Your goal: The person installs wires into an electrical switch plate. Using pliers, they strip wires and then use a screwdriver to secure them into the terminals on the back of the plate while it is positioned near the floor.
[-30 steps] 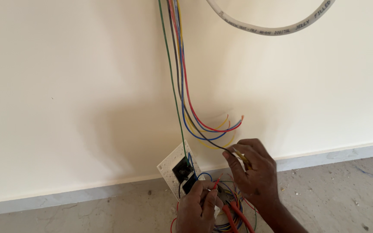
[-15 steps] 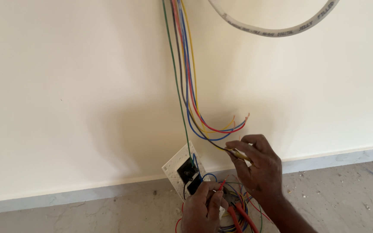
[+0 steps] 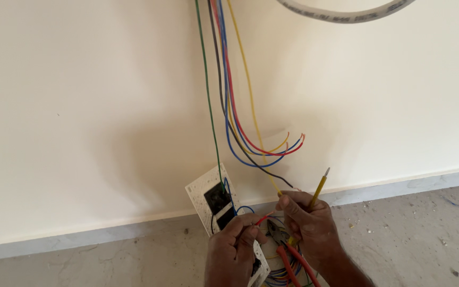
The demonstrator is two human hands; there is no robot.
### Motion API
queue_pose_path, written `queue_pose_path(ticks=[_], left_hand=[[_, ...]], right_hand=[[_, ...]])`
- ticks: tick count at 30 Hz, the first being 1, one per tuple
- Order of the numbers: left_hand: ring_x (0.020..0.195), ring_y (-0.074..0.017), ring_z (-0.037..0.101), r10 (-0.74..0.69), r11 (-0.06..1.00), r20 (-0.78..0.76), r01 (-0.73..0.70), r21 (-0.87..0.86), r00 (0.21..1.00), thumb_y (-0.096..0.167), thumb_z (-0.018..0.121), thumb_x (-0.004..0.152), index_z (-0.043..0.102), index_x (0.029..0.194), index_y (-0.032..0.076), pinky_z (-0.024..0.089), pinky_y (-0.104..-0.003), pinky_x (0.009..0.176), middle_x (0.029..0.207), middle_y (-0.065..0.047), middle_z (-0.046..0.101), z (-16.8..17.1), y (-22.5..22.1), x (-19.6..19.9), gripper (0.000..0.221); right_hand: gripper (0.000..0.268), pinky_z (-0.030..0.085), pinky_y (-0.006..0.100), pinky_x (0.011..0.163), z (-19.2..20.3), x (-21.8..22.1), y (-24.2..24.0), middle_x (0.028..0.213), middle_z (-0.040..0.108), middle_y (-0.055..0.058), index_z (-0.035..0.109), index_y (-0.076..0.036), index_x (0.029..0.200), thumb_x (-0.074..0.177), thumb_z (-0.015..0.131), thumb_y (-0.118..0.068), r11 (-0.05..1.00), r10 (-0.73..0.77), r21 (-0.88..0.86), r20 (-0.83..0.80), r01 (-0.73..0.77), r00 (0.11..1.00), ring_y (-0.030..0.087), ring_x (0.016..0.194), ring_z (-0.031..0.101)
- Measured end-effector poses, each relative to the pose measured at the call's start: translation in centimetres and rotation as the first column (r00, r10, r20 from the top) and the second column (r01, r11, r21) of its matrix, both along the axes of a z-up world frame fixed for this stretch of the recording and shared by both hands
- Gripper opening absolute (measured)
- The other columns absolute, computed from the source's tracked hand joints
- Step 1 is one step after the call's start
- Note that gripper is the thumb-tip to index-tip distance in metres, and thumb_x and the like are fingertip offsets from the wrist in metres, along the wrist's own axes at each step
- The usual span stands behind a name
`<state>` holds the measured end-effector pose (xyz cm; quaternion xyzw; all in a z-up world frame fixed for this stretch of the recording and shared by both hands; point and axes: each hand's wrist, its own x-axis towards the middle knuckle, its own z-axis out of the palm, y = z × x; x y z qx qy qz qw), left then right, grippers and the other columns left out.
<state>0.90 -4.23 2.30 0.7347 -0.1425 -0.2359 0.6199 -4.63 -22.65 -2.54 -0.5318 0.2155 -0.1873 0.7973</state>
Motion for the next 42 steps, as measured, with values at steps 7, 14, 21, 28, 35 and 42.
queue_pose_path(ticks=[7, 14, 21, 28, 35, 42], left_hand=[[0.066, -0.0092, 0.064, 0.002, 0.988, -0.063, -0.012, -0.156, 0.998, 0.023, 0.068, 0.094, 0.077, 0.108, 0.001, 0.051, -0.027, 0.060, 0.073, -0.007, 0.074, 0.3, 0.8, -0.1, 0.027], [0.073, -0.0079, 0.065, 0.054, 0.928, 0.016, -0.044, -0.369, 0.998, 0.020, 0.070, 0.094, 0.076, 0.111, -0.003, 0.053, -0.024, 0.065, 0.078, -0.006, 0.074, -1.1, 1.5, 0.0, 0.029], [0.072, -0.0077, 0.069, 0.075, 0.940, -0.070, -0.094, -0.328, 0.995, 0.012, 0.073, 0.089, 0.079, 0.105, -0.003, 0.057, -0.023, 0.065, 0.080, -0.007, 0.078, 0.4, 2.3, -0.1, 0.024], [0.066, -0.0094, 0.072, 0.006, 0.978, -0.014, -0.009, -0.207, 1.000, 0.011, 0.075, 0.086, 0.083, 0.099, -0.001, 0.058, -0.024, 0.060, 0.076, -0.008, 0.079, 2.0, 3.0, -0.1, 0.020], [0.067, -0.0087, 0.070, -0.099, 0.976, -0.075, 0.082, -0.202, 0.992, 0.013, 0.074, 0.088, 0.082, 0.103, 0.000, 0.055, -0.024, 0.062, 0.076, -0.007, 0.078, 1.6, 3.2, 0.1, 0.022], [0.075, -0.0107, 0.067, -0.205, 0.871, -0.206, 0.083, -0.484, 0.957, 0.015, 0.072, 0.094, 0.076, 0.105, -0.007, 0.053, -0.025, 0.070, 0.080, -0.007, 0.075, -0.1, 2.6, -0.1, 0.024]], right_hand=[[0.024, 0.048, 0.025, 0.052, 1.0, -0.8, 3.5, 0.073, 0.073, 0.004, 0.080, 0.001, 0.100, 0.088, 0.076, -0.019, 0.961, -0.044, -0.276, -0.051, 0.028, 0.998, 0.008, 0.061, 0.059], [0.014, 0.058, 0.025, 0.060, 3.5, -2.1, 6.7, 0.087, 0.077, 0.005, 0.079, -0.007, 0.094, 0.082, 0.083, -0.013, 0.465, -0.206, -0.838, 0.210, 0.284, 0.956, 0.012, 0.070, 0.075], [0.026, 0.056, 0.031, 0.067, 5.4, -3.1, 6.1, 0.100, 0.072, 0.005, 0.074, -0.006, 0.106, 0.081, 0.082, -0.012, -0.137, 0.053, -0.906, 0.397, 0.400, 0.916, 0.019, 0.079, 0.072], [0.039, 0.057, 0.034, 0.072, 5.1, -4.0, 4.8, 0.113, 0.071, 0.005, 0.074, -0.008, 0.111, 0.074, 0.082, -0.012, -0.300, 0.160, -0.881, 0.333, 0.367, 0.929, 0.020, 0.083, 0.070], [0.032, 0.061, 0.036, 0.076, 4.8, -4.1, 4.6, 0.114, 0.071, 0.011, 0.071, -0.008, 0.105, 0.074, 0.078, -0.010, -0.094, 0.177, -0.962, 0.236, 0.255, 0.955, 0.024, 0.095, 0.075], [0.013, 0.062, 0.031, 0.073, 4.5, -3.8, 6.0, 0.094, 0.078, 0.009, 0.069, -0.006, 0.093, 0.086, 0.076, -0.014, 0.399, -0.030, -0.901, 0.173, 0.171, 0.984, 0.018, 0.086, 0.079]])
